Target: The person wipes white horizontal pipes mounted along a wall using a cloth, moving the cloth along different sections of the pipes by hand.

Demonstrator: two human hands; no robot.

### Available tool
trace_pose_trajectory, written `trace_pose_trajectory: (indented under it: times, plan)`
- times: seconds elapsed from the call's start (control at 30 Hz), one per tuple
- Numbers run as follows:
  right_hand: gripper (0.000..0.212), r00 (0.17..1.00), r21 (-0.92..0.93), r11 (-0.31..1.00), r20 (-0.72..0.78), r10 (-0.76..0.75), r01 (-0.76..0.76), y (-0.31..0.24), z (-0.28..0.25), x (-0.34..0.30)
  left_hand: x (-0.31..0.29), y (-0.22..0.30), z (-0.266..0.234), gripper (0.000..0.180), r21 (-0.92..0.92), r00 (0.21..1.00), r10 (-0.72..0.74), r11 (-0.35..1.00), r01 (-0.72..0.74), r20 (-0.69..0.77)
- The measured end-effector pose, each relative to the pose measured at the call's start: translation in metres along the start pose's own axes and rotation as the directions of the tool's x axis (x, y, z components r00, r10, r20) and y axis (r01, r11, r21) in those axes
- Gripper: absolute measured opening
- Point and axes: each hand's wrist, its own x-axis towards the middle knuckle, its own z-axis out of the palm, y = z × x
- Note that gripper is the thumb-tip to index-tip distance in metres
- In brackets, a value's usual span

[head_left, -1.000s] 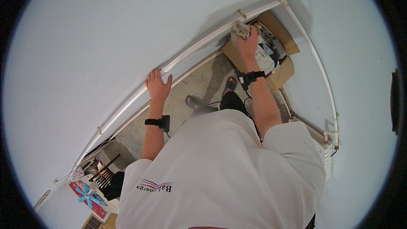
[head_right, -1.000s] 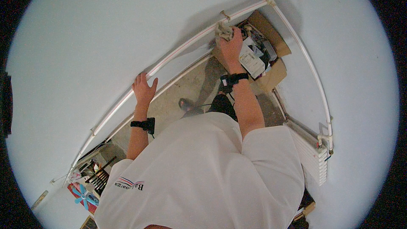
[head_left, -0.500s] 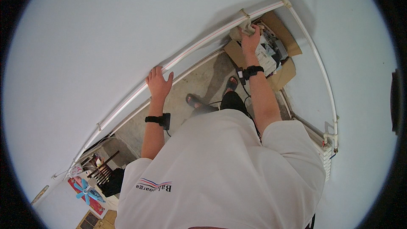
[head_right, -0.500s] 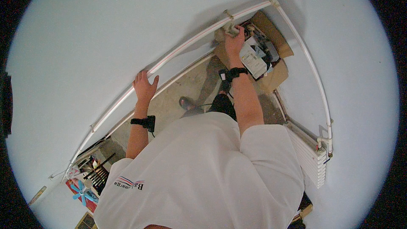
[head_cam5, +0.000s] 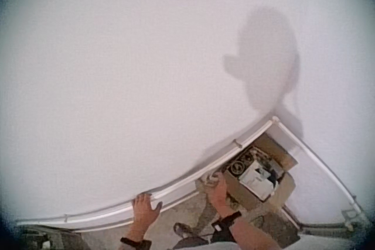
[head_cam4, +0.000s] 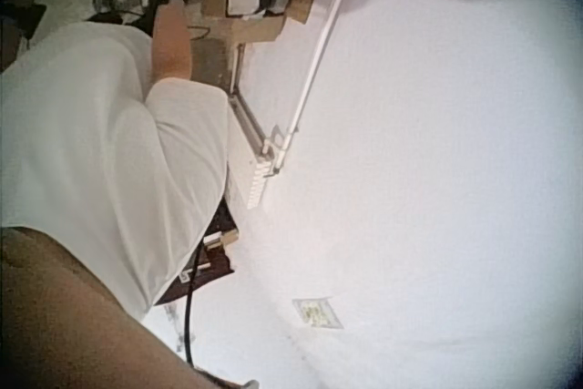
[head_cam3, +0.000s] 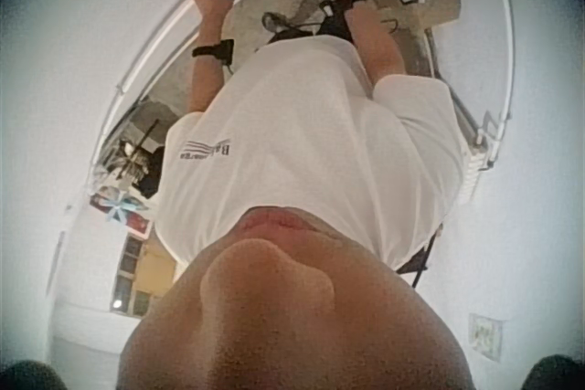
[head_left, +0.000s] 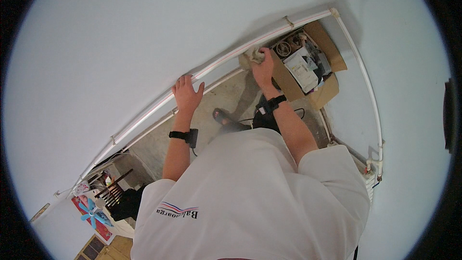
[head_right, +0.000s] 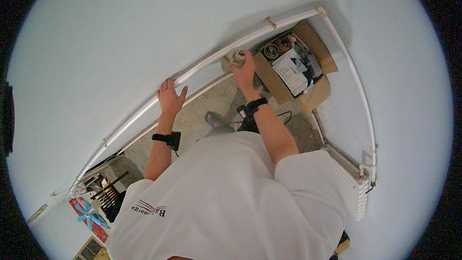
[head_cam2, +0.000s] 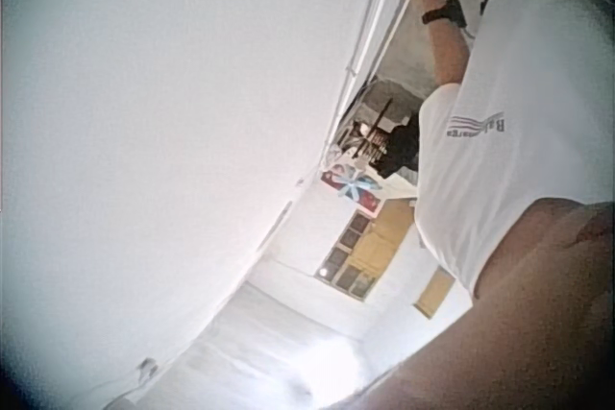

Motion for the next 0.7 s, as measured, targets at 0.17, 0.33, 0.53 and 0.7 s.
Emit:
trace_pose_trajectory:
  times: [0.17,0.33,0.53,0.7]
  plan:
    - [0.039,0.995,-0.026,0.997,0.075,-0.069,0.071,0.012,0.033,-0.024,0.000,0.004,-0.001,0.050,0.026,1.000,0.005,1.000,-0.004,-0.023]
    - [0.044,0.993,0.062,0.996,0.102,0.050,-0.057,-0.008,0.039,-0.034,0.000,0.003,0.000,0.049,-0.015,0.999,0.004,1.000,-0.004,-0.033]
    - [0.042,0.995,0.039,0.995,0.025,0.092,-0.093,-0.010,0.002,-0.006,-0.002,-0.001,0.002,0.049,-0.004,1.000,-0.015,1.000,0.015,-0.014]
    - [0.039,0.990,-0.080,0.995,-0.131,0.052,-0.063,0.021,-0.045,0.041,0.001,0.006,-0.004,0.049,0.008,1.000,-0.020,1.000,0.020,0.002]
